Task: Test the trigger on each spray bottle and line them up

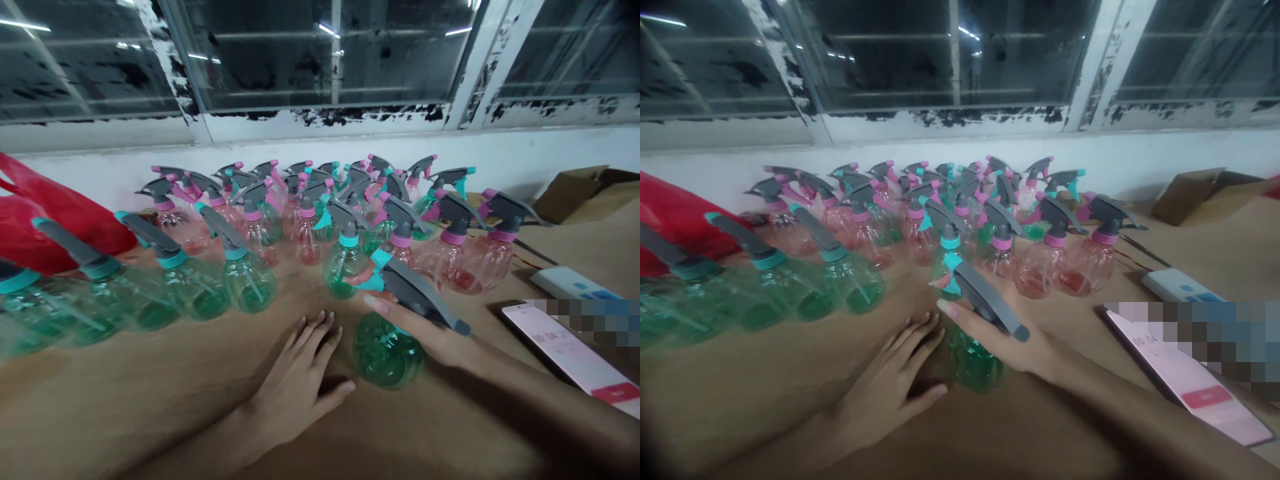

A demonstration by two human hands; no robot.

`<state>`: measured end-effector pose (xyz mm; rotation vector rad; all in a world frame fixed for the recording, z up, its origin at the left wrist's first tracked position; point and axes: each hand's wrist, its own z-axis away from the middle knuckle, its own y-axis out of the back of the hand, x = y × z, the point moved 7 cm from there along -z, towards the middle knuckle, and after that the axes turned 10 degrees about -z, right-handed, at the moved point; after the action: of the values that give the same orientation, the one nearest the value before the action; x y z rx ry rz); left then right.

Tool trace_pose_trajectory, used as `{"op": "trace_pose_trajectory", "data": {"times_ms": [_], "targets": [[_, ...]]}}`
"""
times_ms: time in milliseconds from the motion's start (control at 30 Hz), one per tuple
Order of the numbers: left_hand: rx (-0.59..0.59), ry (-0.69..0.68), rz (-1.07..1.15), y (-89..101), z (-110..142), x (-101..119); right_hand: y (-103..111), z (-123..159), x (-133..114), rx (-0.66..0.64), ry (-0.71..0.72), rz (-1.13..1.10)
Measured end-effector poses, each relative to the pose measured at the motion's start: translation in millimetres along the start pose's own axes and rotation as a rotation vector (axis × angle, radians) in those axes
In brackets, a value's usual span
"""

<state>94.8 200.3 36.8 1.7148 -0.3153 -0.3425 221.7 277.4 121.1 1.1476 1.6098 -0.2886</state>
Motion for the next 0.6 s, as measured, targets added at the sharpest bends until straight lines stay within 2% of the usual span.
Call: {"op": "trace_pose_trajectory", "data": {"times_ms": [100, 267, 433, 600], "targets": [[0.000, -0.002, -0.008, 0.5, -0.4, -0.1, -0.4, 0.5, 4.6, 0.008, -0.059, -0.059], [0.002, 0.000, 0.006, 2.4, -0.1, 0.0, -1.3, -1.4, 1.6, 0.013, -0.031, -0.156], [0.025, 0.014, 0.019, 3.1, 0.2, -0.5, -3.1, -1.1, 3.7, -0.031, -0.053, -0.158], [0.029, 0.013, 0.028, 2.3, 0.5, -0.9, 4.4, 0.3, 1.8, 0.040, -0.022, -0.065]]}}
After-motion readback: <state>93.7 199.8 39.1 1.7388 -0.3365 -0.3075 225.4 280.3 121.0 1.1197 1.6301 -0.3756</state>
